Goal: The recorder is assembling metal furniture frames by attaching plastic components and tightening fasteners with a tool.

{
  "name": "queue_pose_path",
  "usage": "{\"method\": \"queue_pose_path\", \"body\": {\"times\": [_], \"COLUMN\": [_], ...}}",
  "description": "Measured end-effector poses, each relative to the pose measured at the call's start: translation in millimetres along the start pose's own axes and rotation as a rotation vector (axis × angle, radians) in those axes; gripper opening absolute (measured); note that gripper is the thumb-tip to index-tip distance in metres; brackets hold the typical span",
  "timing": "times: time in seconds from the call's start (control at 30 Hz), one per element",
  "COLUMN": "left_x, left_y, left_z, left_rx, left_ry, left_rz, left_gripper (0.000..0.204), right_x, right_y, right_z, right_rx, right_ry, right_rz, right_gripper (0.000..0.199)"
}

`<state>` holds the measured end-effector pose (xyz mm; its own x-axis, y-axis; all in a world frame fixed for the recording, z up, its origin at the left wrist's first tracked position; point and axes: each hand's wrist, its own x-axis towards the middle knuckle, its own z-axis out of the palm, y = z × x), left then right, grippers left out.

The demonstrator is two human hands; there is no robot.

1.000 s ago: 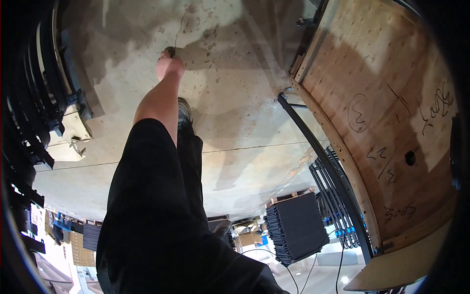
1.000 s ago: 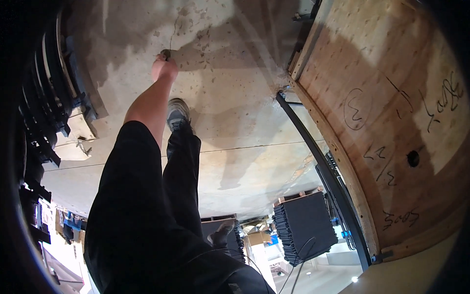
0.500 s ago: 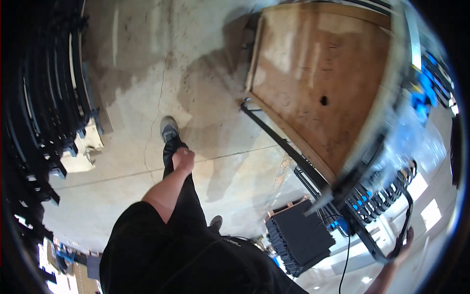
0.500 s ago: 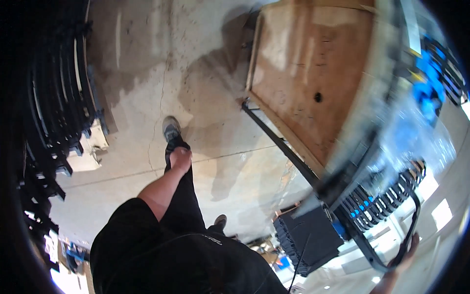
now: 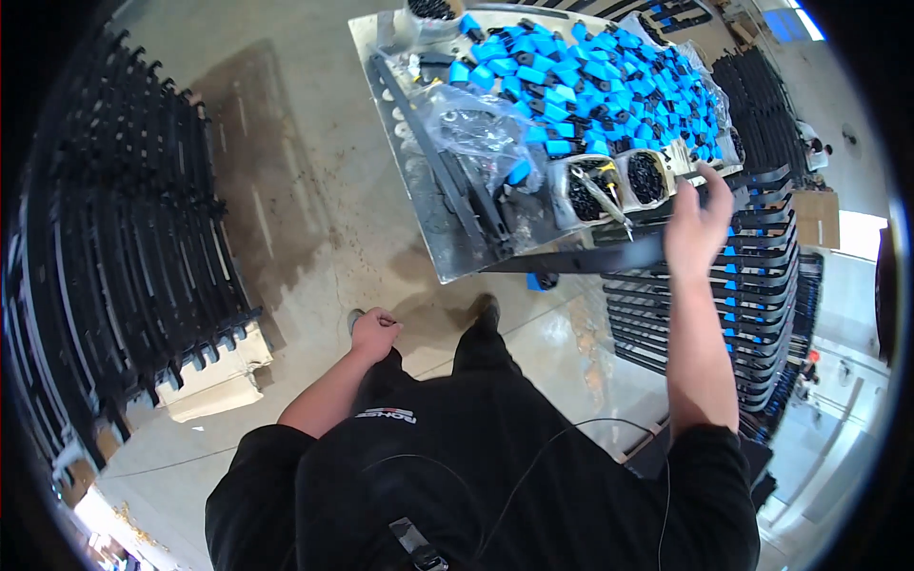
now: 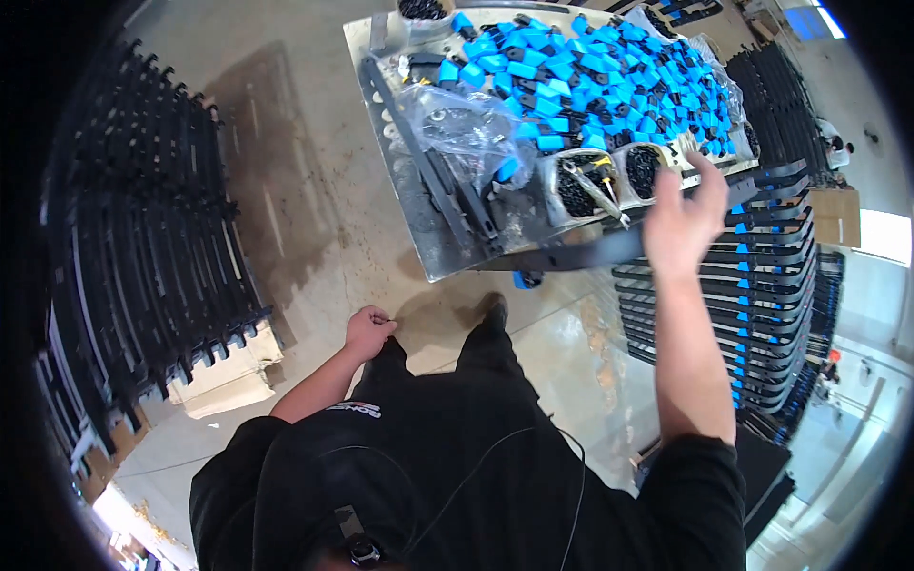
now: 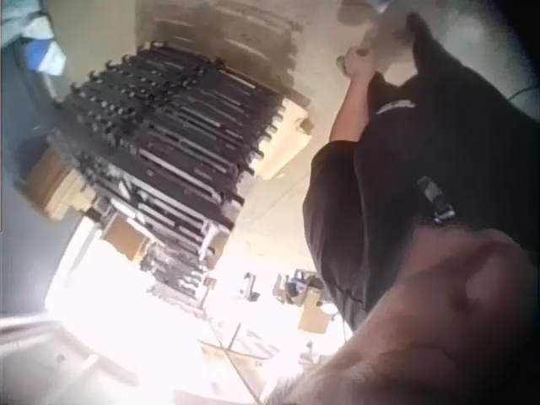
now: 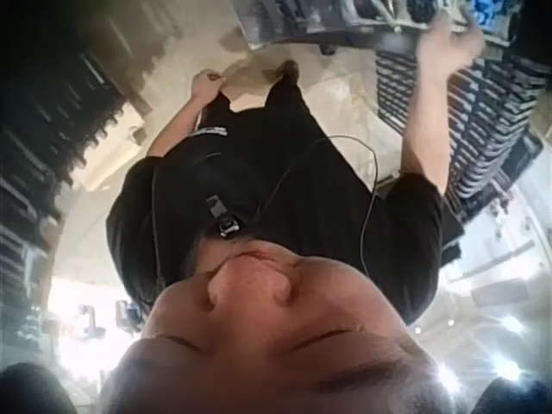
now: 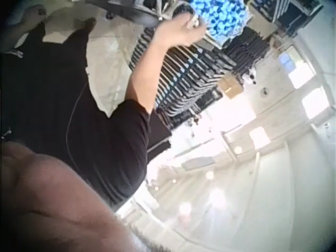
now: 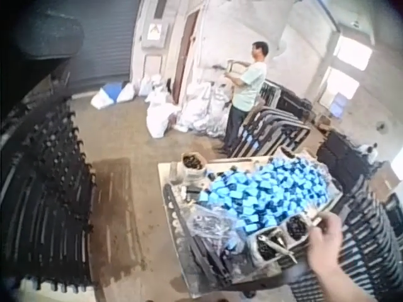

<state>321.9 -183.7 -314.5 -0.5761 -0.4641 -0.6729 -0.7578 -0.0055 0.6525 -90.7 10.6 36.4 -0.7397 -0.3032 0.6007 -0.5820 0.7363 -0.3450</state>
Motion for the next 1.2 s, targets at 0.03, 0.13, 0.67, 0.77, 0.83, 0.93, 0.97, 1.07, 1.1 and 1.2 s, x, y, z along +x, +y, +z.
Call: {"method": "queue_pose_path", "body": {"times": [0.03, 0.13, 0.67, 0.77, 0.83, 0.93, 0.97, 1.07, 1.1, 1.2], "left_x": [-11.9, -47.0, -182.2, -180.5, -181.9, -181.2, -180.2, -174.4, -170.7, -151.8], "left_y": [6.0, 61.1, 328.4, 331.3, 336.5, 341.2, 341.4, 334.0, 330.6, 316.7], "left_z": [6.3, 15.5, 123.9, 122.9, 119.5, 113.2, 111.7, 110.5, 110.4, 110.9], "left_rx": [-0.135, -0.121, -0.027, 0.082, 0.111, 0.182, 0.226, 0.117, 0.113, 0.044], "left_ry": [0.021, -0.034, 0.209, 0.318, 0.308, 0.288, 0.277, 0.204, 0.199, 0.159], "left_rz": [0.031, -0.001, 0.559, 0.726, 0.753, 0.793, 0.807, 0.775, 0.772, 0.644], "left_gripper": [0.024, 0.022, 0.017, 0.019, 0.018, 0.018, 0.018, 0.020, 0.020, 0.021], "right_x": [-0.8, -4.7, -142.8, -139.2, -138.4, -136.4, -136.3, -138.6, -142.5, -157.5], "right_y": [-5.4, -6.7, 85.6, 83.6, 84.0, 84.6, 84.5, 80.8, 82.9, 97.1], "right_z": [1.5, -12.5, -27.7, -26.4, -26.2, -24.3, -23.6, -22.3, -15.9, 14.6], "right_rx": [0.044, 0.290, 1.295, 1.508, 1.559, 1.621, 1.631, 1.661, 1.657, 1.473], "right_ry": [0.037, 0.118, -1.439, -1.569, -1.595, -1.648, -1.672, -1.637, -1.635, -1.515], "right_rz": [0.040, -0.076, 0.647, 0.784, 0.819, 0.862, 0.869, 0.932, 0.940, 0.866], "right_gripper": [0.037, 0.035, 0.023, 0.021, 0.021, 0.020, 0.020, 0.018, 0.018, 0.015]}}
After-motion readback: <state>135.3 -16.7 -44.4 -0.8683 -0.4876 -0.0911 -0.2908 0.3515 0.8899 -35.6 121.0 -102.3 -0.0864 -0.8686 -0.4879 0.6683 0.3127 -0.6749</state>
